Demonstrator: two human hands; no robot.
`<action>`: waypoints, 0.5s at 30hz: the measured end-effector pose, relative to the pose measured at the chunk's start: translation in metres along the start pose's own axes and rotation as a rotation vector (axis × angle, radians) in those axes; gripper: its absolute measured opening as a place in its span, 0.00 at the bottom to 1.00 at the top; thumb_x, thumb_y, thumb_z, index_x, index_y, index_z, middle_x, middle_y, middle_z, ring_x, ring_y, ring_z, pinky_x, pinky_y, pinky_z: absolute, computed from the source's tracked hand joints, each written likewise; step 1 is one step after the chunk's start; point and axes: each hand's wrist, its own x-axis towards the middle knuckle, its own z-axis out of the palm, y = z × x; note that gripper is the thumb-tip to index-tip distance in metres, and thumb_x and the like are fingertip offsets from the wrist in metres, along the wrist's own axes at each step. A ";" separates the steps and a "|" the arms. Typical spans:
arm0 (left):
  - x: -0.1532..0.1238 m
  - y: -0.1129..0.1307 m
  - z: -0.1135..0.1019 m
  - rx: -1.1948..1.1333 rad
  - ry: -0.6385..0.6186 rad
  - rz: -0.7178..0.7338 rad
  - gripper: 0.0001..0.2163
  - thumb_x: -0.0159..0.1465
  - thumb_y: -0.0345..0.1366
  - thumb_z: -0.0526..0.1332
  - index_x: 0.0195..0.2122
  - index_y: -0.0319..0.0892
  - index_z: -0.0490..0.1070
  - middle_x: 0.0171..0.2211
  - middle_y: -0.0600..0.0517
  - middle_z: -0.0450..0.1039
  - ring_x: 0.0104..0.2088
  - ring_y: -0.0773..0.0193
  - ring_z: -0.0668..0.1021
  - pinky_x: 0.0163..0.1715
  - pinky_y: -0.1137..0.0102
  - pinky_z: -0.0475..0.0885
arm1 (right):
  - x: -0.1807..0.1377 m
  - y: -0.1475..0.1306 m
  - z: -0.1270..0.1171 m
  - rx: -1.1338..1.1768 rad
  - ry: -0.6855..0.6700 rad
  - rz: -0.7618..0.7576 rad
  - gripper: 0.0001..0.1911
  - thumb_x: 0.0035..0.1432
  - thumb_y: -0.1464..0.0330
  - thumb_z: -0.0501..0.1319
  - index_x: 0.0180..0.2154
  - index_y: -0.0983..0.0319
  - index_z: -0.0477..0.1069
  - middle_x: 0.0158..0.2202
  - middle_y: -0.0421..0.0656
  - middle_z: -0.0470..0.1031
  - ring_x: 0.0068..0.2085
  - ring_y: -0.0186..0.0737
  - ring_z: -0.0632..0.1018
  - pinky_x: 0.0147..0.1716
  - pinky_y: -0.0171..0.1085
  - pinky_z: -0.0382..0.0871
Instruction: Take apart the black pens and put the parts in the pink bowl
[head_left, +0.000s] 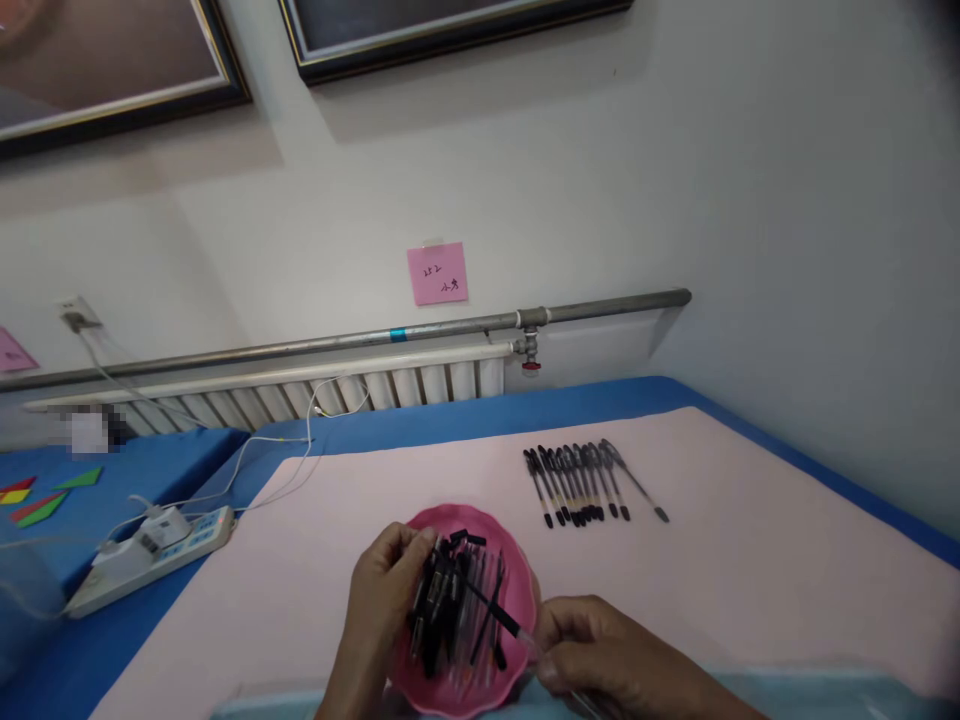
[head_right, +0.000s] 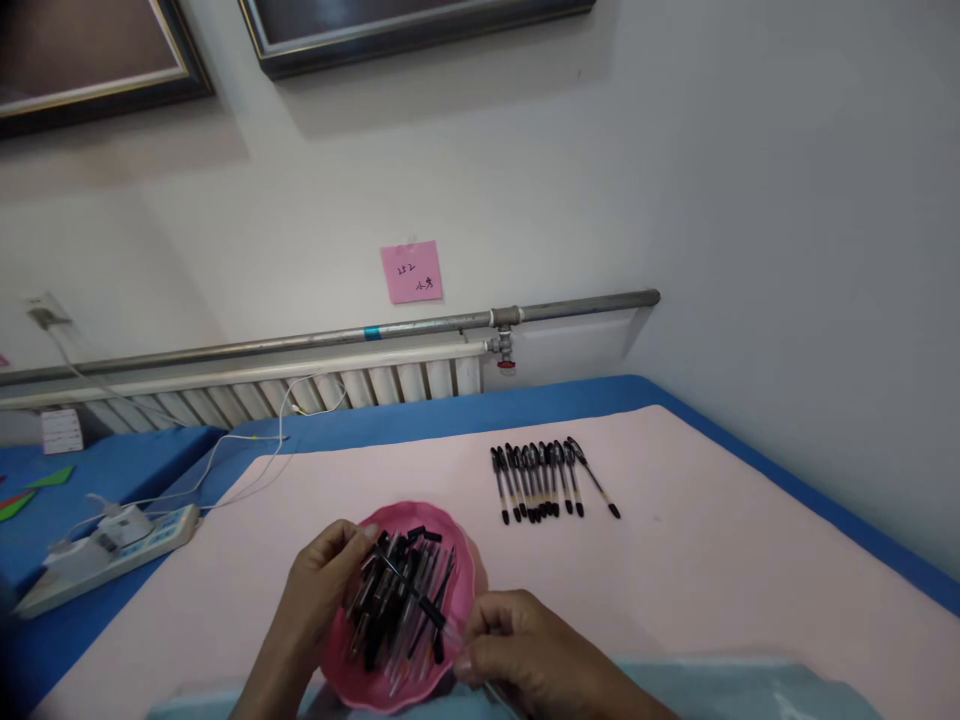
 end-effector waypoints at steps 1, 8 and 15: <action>0.001 0.000 -0.001 0.010 0.003 -0.006 0.19 0.50 0.50 0.66 0.18 0.41 0.61 0.13 0.62 0.56 0.16 0.74 0.57 0.16 0.77 0.52 | -0.002 -0.003 -0.002 -0.037 -0.005 0.008 0.04 0.36 0.69 0.59 0.20 0.62 0.66 0.11 0.31 0.59 0.12 0.25 0.55 0.12 0.29 0.42; 0.008 0.005 -0.015 -0.081 0.077 0.009 0.21 0.48 0.50 0.66 0.17 0.43 0.57 0.11 0.62 0.54 0.14 0.74 0.57 0.15 0.76 0.53 | -0.012 -0.023 -0.023 -0.192 0.026 0.062 0.02 0.37 0.70 0.57 0.19 0.62 0.66 0.13 0.33 0.61 0.14 0.25 0.56 0.13 0.28 0.43; 0.002 0.001 -0.006 -0.112 -0.033 -0.055 0.20 0.51 0.50 0.64 0.19 0.43 0.56 0.12 0.63 0.52 0.14 0.73 0.55 0.15 0.76 0.51 | -0.007 -0.025 -0.031 -0.027 0.164 -0.063 0.06 0.43 0.66 0.56 0.20 0.61 0.63 0.12 0.32 0.57 0.15 0.26 0.53 0.15 0.29 0.42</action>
